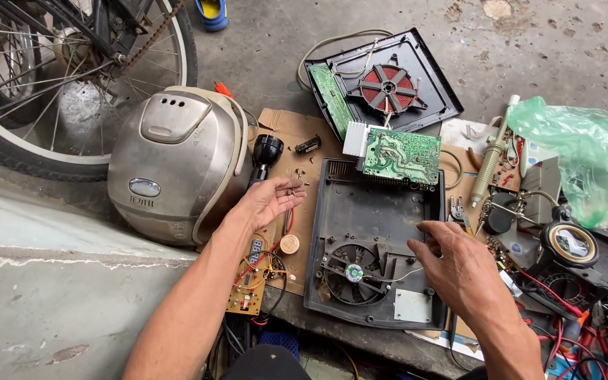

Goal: Repairing the internal components of an induction cooker, including unscrewing parts and inspecting circuit boards.

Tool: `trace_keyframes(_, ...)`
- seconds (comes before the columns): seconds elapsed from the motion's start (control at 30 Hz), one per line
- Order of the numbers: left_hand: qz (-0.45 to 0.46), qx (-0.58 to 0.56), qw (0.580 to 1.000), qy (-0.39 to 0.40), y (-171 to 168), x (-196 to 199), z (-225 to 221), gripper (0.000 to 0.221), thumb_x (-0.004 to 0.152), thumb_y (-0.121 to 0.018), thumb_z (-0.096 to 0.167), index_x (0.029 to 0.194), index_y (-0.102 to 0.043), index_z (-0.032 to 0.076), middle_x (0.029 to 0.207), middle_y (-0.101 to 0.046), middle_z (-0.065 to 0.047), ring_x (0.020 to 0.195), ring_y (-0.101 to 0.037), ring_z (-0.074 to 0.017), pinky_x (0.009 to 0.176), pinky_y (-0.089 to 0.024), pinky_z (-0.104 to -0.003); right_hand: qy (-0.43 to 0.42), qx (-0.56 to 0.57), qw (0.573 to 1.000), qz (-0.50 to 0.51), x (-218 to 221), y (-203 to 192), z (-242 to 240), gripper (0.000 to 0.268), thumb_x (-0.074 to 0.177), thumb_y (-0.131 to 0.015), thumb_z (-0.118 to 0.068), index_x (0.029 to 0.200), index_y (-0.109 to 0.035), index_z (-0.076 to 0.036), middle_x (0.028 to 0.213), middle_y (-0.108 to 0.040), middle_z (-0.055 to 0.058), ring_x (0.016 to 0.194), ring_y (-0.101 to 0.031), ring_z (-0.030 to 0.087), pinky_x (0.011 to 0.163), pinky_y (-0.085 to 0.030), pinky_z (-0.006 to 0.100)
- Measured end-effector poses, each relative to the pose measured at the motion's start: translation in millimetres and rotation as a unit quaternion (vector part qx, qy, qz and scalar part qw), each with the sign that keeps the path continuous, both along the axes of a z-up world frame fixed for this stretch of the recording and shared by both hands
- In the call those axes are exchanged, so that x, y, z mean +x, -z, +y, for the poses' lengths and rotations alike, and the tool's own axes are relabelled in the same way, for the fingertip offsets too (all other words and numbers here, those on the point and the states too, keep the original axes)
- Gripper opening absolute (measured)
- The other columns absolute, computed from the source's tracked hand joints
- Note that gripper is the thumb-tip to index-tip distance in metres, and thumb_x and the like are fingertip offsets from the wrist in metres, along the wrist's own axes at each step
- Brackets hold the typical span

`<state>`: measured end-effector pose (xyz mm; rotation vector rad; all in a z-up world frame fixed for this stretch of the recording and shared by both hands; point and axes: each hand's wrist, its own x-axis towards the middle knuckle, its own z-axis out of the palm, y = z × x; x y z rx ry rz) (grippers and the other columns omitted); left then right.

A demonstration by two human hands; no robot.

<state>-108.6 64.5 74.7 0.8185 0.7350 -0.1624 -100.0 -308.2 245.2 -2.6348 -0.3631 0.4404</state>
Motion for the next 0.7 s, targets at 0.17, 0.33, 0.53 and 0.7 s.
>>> trace_keyframes(0.17,-0.003,0.019,1.000,0.006,12,1,-5,0.033,0.100,-0.068,0.000,0.128,-0.069,-0.018,0.115,-0.074,-0.030,0.108,-0.075,-0.0319,0.104,-0.065,-0.037,0.017,-0.004,1.000,0.008,1,-5,-2,0.045,0.095,-0.075,-0.033,0.132,-0.078,-0.008,0.119,-0.084,0.006,0.098,-0.082,0.027,0.084,-0.064,0.042)
trace_keyframes(0.33,0.071,0.245,0.960,0.113,6,-3,-31,0.039,0.097,-0.072,-0.005,0.135,-0.075,-0.006,0.125,-0.082,-0.020,0.102,-0.082,-0.0215,0.096,-0.068,-0.023,0.034,-0.011,0.999,0.036,4,-10,-1,0.050,0.096,-0.075,-0.034,0.138,-0.076,-0.009,0.127,-0.083,0.008,0.105,-0.083,0.027,0.089,-0.066,0.042)
trace_keyframes(0.53,0.028,0.597,0.741,0.307,56,-17,-56,0.032,0.105,-0.066,0.004,0.129,-0.084,0.015,0.123,-0.081,-0.009,0.065,-0.066,-0.0139,0.064,-0.060,-0.023,0.022,-0.003,1.000,0.014,5,-1,-2,0.046,0.095,-0.075,-0.034,0.132,-0.078,-0.007,0.114,-0.083,0.008,0.095,-0.080,0.027,0.084,-0.062,0.042)
trace_keyframes(0.7,0.008,0.667,0.695,0.269,83,-28,-53,0.028,0.102,-0.067,0.004,0.120,-0.086,0.017,0.103,-0.087,-0.006,0.079,-0.080,-0.0223,0.083,-0.069,-0.037,0.009,-0.014,1.000,0.023,8,4,-4,0.047,0.096,-0.075,-0.035,0.134,-0.077,-0.008,0.120,-0.082,0.009,0.099,-0.081,0.027,0.085,-0.065,0.042)
